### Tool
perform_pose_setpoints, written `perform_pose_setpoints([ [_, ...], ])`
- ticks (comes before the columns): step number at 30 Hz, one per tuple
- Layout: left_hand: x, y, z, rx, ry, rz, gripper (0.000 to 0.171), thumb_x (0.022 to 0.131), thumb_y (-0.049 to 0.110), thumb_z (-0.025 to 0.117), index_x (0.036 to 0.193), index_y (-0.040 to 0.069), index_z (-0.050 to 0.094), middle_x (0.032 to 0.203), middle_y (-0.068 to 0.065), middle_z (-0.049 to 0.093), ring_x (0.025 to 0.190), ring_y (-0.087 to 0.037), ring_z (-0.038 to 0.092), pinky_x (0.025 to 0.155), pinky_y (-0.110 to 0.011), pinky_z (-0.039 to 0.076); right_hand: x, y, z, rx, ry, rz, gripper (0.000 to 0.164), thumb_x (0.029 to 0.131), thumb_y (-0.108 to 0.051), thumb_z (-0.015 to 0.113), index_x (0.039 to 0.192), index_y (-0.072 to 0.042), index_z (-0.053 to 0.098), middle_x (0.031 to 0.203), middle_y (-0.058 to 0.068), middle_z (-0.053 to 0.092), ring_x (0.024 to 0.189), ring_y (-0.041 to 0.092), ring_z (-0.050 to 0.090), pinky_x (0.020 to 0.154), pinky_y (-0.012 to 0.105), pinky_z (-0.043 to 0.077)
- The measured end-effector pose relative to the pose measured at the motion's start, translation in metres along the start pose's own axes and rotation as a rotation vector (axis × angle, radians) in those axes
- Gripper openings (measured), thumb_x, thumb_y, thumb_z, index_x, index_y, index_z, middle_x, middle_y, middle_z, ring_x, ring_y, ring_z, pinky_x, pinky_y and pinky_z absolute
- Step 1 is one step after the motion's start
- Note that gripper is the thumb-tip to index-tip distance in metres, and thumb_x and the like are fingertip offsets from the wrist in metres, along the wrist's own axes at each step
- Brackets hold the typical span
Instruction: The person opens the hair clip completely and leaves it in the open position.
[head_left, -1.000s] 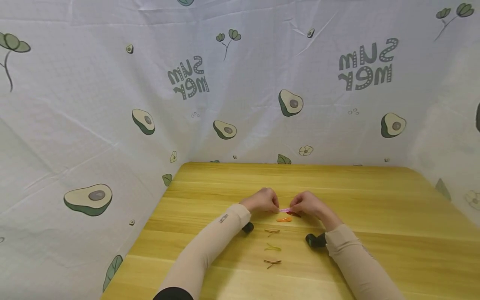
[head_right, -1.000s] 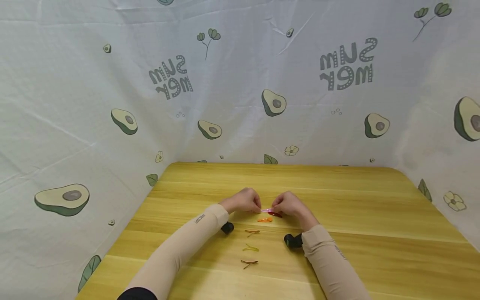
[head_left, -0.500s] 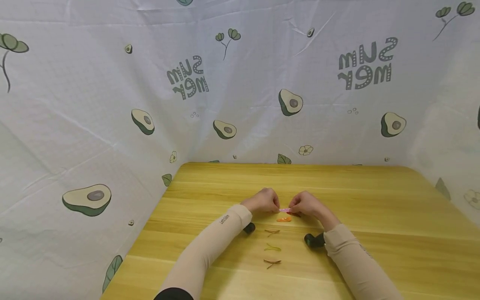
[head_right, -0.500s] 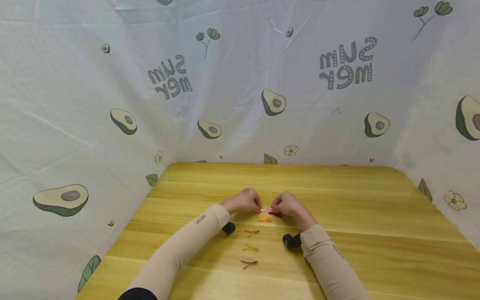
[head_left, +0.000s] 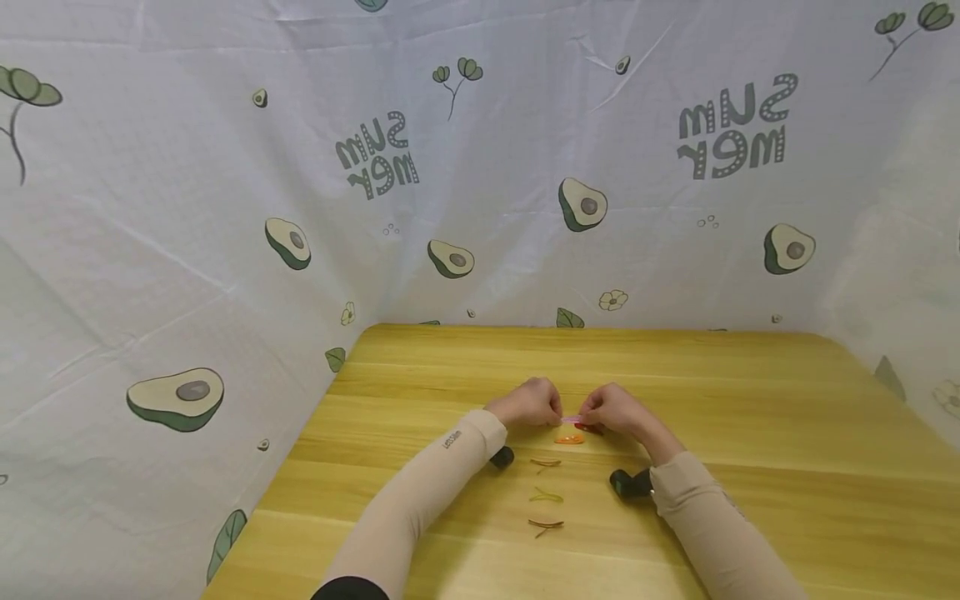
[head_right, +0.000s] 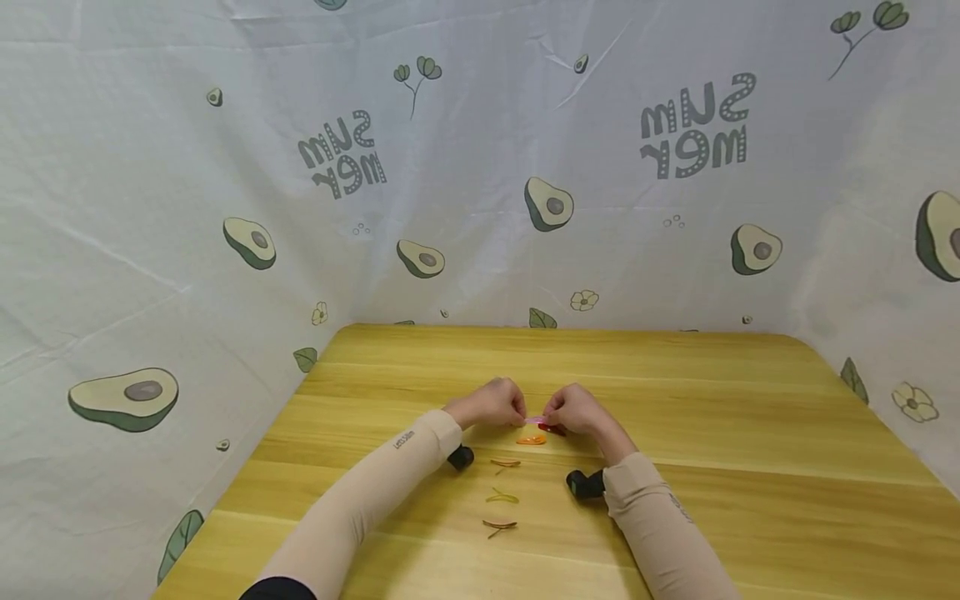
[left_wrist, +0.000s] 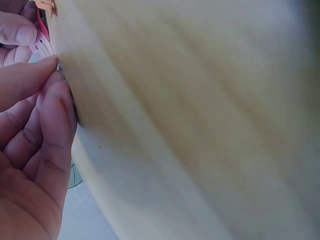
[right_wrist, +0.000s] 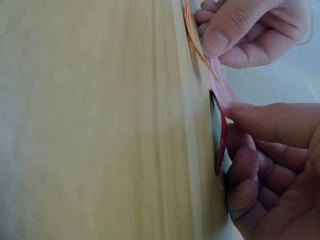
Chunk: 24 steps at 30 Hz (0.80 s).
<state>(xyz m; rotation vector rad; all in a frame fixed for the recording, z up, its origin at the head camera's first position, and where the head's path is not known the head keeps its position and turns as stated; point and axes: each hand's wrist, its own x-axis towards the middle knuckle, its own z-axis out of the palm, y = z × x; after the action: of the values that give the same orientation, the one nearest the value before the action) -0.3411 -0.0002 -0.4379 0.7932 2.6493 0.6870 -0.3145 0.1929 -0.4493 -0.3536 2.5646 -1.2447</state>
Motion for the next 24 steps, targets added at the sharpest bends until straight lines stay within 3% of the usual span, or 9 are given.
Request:
perform_pose_setpoints([
  [15,-0.004,-0.003,0.001,-0.033,-0.031,0.065,0.015,0.091,0.008,0.068,0.076,0.011,0.071,0.072,0.005,0.063,0.061,-0.006,0.051,0.057,-0.018,0.044,-0.011,0.001,0.002,0.017,0.027,-0.025,0.013,0.095,-0.002,0.062,0.087,0.004,0.069,0.079,0.006,0.065,0.068,0.014,0.051,0.061,0.027,0.043],
  [24,-0.013,-0.002,-0.002,-0.085,0.018,0.095,0.012,0.092,0.008,0.065,0.084,0.009,0.074,0.079,0.005,0.065,0.067,-0.005,0.053,0.06,-0.017,0.046,-0.017,-0.005,0.002,0.045,0.02,-0.069,0.014,0.095,-0.004,0.062,0.088,0.006,0.068,0.079,0.006,0.065,0.071,0.015,0.052,0.062,0.025,0.042],
])
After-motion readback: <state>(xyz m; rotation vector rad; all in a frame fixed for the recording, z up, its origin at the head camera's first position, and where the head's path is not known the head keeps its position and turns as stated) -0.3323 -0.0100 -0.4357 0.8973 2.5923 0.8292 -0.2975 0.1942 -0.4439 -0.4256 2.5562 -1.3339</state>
